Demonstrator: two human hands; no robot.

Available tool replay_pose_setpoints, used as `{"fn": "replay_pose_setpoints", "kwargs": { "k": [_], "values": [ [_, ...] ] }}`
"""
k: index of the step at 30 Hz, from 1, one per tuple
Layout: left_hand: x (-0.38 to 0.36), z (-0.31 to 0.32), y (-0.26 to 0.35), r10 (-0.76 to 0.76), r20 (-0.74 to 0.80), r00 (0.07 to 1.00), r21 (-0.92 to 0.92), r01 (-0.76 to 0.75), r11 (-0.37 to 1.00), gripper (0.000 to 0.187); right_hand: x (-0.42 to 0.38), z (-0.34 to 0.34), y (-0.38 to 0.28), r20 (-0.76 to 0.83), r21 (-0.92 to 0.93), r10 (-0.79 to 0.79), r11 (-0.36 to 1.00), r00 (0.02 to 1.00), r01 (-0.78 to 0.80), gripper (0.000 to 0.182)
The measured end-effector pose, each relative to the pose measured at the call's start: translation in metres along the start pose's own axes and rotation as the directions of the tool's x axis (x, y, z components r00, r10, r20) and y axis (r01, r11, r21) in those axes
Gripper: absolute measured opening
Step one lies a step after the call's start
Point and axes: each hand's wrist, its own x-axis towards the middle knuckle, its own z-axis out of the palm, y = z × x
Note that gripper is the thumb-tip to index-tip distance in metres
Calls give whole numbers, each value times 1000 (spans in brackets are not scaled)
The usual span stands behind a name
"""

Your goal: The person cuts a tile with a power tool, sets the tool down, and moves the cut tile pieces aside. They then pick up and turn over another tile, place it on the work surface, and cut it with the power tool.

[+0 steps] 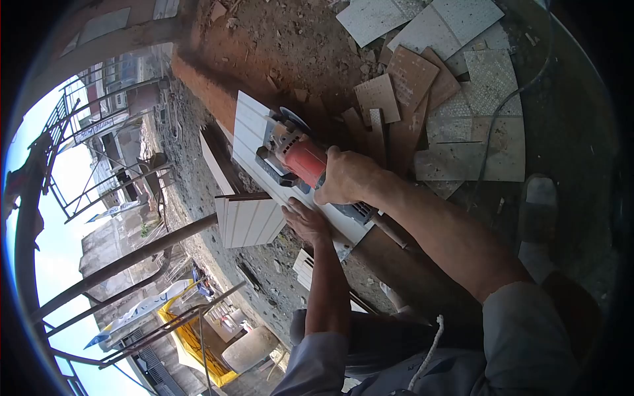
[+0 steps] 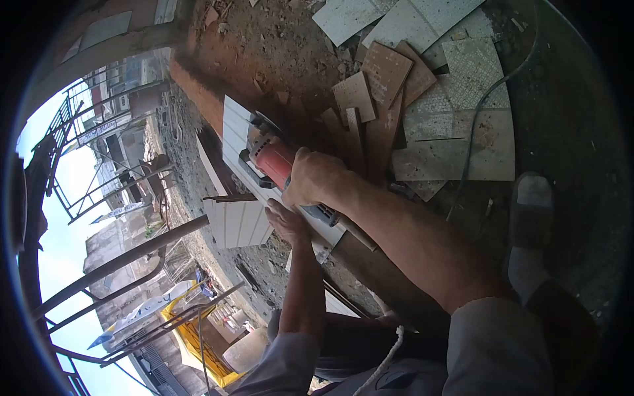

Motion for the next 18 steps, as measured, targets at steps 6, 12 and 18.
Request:
{"fn": "replay_pose_setpoints", "kwargs": {
  "k": [6,12,18],
  "values": [
    [12,1,35,-227,192,955,225,182,957,106,-3,-2,-2,-41,-5,-1,1000,999,0,81],
    [36,12,22,-229,290,929,265,152,952,130,-5,-5,-1,-18,24,-23,999,1000,24,79],
    [18,0,57,-182,340,923,428,20,903,123,-5,-4,-1,-26,35,-25,999,999,26,79]
  ]
}}
